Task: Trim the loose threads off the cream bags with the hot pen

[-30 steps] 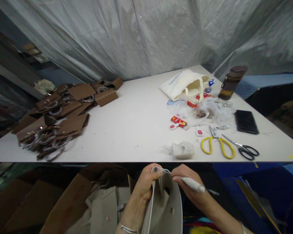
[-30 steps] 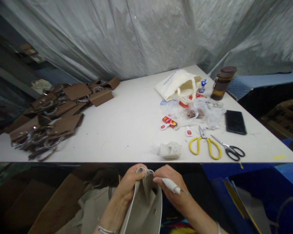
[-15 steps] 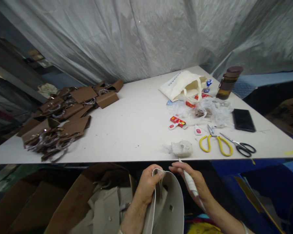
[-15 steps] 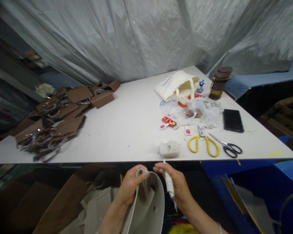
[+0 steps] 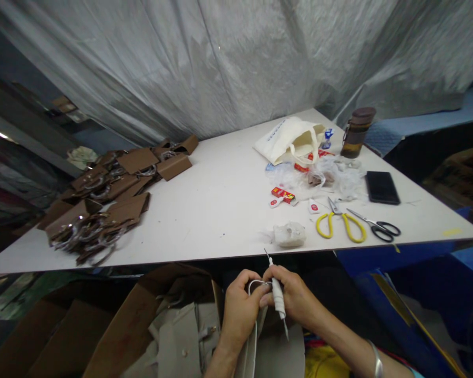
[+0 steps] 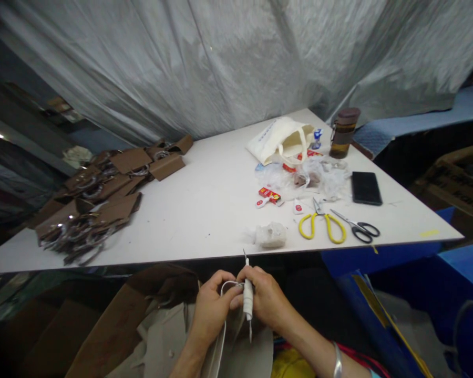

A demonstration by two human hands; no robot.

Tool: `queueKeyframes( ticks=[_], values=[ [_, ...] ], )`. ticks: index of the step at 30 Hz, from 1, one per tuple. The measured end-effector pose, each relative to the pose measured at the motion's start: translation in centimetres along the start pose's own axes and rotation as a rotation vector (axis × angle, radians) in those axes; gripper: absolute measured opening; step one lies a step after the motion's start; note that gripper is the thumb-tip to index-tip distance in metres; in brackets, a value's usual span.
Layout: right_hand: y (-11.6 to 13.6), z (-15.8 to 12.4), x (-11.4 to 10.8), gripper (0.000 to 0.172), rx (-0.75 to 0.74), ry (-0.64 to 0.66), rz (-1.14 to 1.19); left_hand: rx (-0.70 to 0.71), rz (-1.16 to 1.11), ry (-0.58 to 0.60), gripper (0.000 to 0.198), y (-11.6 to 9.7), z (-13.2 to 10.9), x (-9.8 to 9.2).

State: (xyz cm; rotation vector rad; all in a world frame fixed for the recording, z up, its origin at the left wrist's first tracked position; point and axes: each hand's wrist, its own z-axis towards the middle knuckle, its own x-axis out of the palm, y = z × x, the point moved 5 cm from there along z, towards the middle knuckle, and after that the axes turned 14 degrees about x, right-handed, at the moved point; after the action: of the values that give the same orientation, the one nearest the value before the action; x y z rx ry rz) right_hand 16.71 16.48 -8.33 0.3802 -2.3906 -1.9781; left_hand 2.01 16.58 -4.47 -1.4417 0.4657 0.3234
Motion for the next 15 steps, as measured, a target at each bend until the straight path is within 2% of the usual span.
queueKeyframes(
  ticks=[4,9,12,15],
  values=[
    [0.4,-0.4,-0.5,0.037,0.006,0.022,0.030,-0.007,-0.066,0.046,0.012,-0.5,-0.2,0.1],
    [0.2,-1.1,-1.0,0.039,0.002,-0.015,0.021,0.064,-0.143,0.147,0.007,-0.6,-0.1,0.0],
    [0.3,-1.7,-1.3,0.037,-0.018,-0.059,0.013,0.026,-0.326,0.151,0.016,0.2,-0.2,-0.5],
    [0.9,-2.5,-2.0,0.036,-0.043,-0.104,0.004,0.002,-0.548,0.098,0.030,1.0,-0.2,-1.6]
  ],
)
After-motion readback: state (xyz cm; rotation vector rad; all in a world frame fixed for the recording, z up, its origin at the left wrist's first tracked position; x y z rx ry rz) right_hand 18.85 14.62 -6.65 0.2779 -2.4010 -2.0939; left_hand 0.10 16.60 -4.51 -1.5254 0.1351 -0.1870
